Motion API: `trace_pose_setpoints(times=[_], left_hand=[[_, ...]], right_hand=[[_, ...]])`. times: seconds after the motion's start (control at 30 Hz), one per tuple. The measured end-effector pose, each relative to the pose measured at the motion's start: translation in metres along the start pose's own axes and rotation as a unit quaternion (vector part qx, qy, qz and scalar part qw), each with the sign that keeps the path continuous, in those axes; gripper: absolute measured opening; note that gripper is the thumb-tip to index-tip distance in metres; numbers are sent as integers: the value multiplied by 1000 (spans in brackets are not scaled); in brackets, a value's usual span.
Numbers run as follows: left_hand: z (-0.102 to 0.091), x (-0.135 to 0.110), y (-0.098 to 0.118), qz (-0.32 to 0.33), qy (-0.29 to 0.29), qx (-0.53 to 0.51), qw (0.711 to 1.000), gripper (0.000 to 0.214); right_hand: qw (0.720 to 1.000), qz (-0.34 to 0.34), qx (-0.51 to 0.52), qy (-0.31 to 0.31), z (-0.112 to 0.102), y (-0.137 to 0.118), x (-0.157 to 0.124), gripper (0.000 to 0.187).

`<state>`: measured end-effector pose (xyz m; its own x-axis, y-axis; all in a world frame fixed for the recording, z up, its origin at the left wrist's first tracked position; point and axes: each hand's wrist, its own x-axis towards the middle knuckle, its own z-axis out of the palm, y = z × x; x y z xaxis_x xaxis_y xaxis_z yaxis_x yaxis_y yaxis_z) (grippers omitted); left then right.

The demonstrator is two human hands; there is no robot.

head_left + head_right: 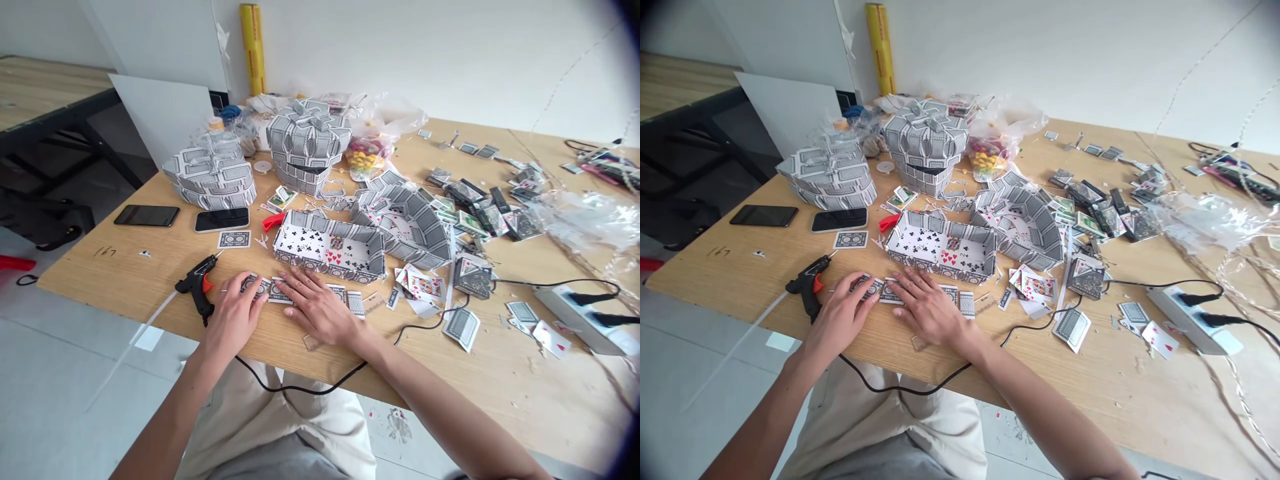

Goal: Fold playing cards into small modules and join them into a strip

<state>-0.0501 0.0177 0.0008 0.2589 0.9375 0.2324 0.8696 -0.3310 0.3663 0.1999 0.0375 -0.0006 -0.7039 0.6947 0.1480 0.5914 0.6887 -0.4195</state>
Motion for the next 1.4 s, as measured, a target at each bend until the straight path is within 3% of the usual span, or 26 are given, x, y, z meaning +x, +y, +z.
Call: trace_pose_setpoints(times=[0.17,0.67,0.87,0.97,1.1,1.4], left_hand=[[2,1,4,1,6,11,1000,38],[8,1,15,-16,46,37,998,41],[-15,19,13,-13,71,78,994,40],[-35,46,11,-27,16,150,988,30],[-49,91,7,-119,-129,244,954,39],[-40,164,-16,-242,-212,258,911,63]], right_hand=[[1000,6,-1,-1,0,0,1,52],[1000,3,-1,29,5,1,1,51],[997,-15,4,72,6,0,-1,55],[993,-33,5,111,5,-1,-2,49],[985,-40,5,165,3,-1,-4,36],[979,-42,-18,201,2,2,-6,24]])
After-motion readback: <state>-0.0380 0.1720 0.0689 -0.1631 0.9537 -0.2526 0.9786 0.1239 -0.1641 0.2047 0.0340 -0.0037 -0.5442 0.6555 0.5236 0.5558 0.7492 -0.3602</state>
